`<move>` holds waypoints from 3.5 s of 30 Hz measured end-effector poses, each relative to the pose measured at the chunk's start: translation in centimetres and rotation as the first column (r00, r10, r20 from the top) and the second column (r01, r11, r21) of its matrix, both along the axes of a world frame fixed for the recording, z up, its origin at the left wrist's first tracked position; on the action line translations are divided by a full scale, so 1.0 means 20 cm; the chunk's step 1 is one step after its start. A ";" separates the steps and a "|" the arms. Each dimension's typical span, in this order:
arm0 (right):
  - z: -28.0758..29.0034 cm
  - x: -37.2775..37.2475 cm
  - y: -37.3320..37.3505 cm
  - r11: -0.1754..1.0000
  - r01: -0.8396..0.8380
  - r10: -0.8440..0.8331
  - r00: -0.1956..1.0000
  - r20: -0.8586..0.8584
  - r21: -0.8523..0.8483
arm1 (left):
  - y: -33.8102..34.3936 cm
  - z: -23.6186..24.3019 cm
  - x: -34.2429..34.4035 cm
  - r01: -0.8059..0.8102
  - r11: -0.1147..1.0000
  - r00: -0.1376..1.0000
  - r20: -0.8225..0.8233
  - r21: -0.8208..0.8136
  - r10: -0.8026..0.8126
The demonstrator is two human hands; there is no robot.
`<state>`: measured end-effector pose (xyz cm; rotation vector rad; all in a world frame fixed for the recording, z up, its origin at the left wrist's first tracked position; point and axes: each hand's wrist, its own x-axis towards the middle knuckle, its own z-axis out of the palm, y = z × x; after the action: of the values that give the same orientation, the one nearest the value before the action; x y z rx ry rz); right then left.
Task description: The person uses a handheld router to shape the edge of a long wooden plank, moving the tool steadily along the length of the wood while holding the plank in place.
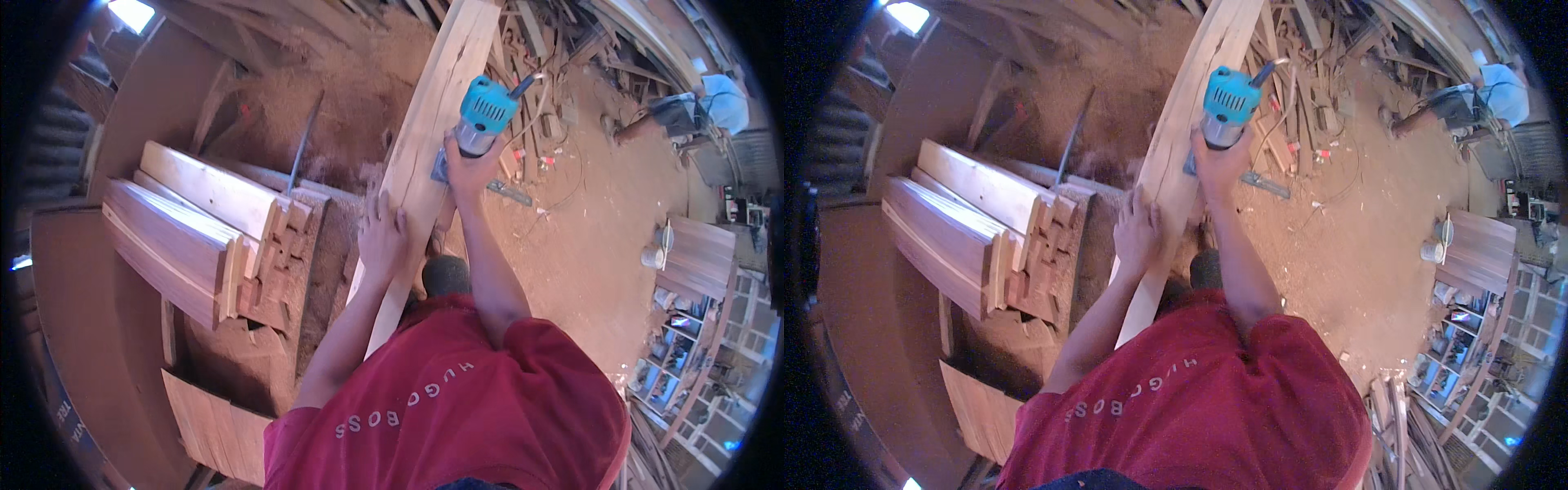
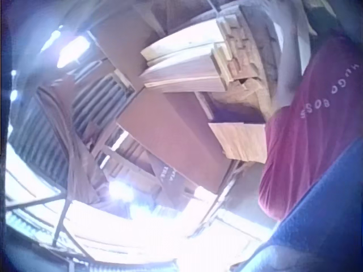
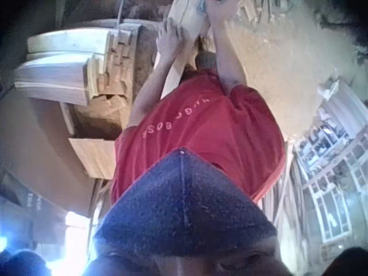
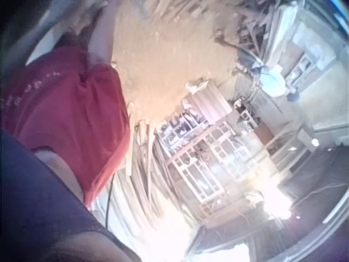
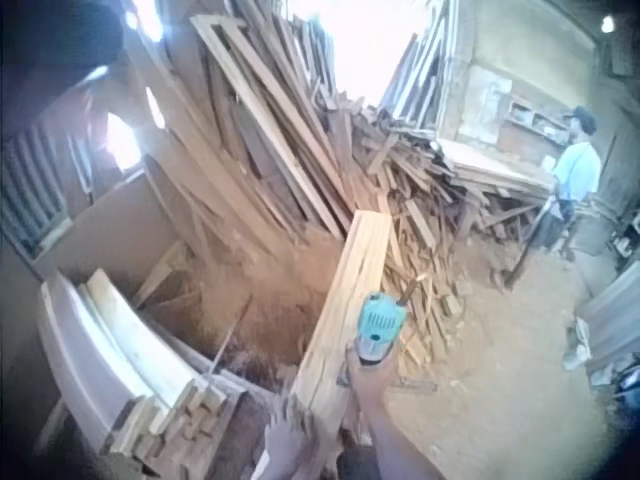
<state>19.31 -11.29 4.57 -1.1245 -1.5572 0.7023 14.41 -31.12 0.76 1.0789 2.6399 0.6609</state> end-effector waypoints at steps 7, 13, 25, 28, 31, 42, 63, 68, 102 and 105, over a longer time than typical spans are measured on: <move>0.00 -0.05 -0.05 1.000 0.001 -0.001 0.996 -0.092 0.001 | -0.01 0.00 -0.02 -0.015 1.000 0.999 0.043 0.014 0.014; -0.24 -0.01 -0.03 0.978 0.004 0.012 0.997 -0.073 0.210 | 0.01 0.01 -0.04 -0.018 1.000 0.998 0.069 0.024 0.017; -0.26 -0.06 0.01 0.971 -0.113 0.176 0.933 -0.313 0.211 | 0.01 -0.02 -0.03 -0.008 1.000 0.999 0.034 0.004 0.008; -0.28 -0.06 0.05 0.971 -0.084 0.133 0.968 -0.212 0.226 | 0.00 -0.03 -0.03 0.001 1.000 0.999 0.037 0.007 -0.002; -0.30 -0.08 0.09 0.980 -0.045 0.082 0.978 -0.190 0.193 | 0.00 -0.03 -0.03 0.001 1.000 0.999 0.044 -0.006 0.000; -0.32 -0.11 0.27 0.980 0.066 -0.061 0.998 -0.035 0.188 | 0.01 -0.04 -0.03 -0.001 1.000 1.000 0.025 -0.006 0.001; -0.23 -0.24 0.49 0.970 0.080 -0.028 0.975 -0.219 0.230 | 0.00 -0.04 -0.04 0.012 0.999 0.999 0.033 -0.039 -0.011; -0.26 -0.25 0.60 0.927 0.129 -0.074 0.983 -0.166 0.352 | 0.01 -0.05 -0.04 0.021 0.999 1.000 0.014 -0.026 -0.020; -0.25 -0.34 1.04 0.934 0.071 -0.040 0.995 -0.095 0.351 | 0.04 -0.02 -0.04 0.043 0.999 0.999 0.016 -0.030 -0.042; -0.22 -0.38 1.06 0.876 0.124 -0.084 0.991 -0.106 0.466 | 0.03 -0.02 -0.05 0.053 0.998 0.999 -0.013 -0.033 -0.053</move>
<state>11.68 10.01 0.20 -0.7920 -1.4776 0.2646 13.48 -30.46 0.29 1.1440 2.6142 0.6001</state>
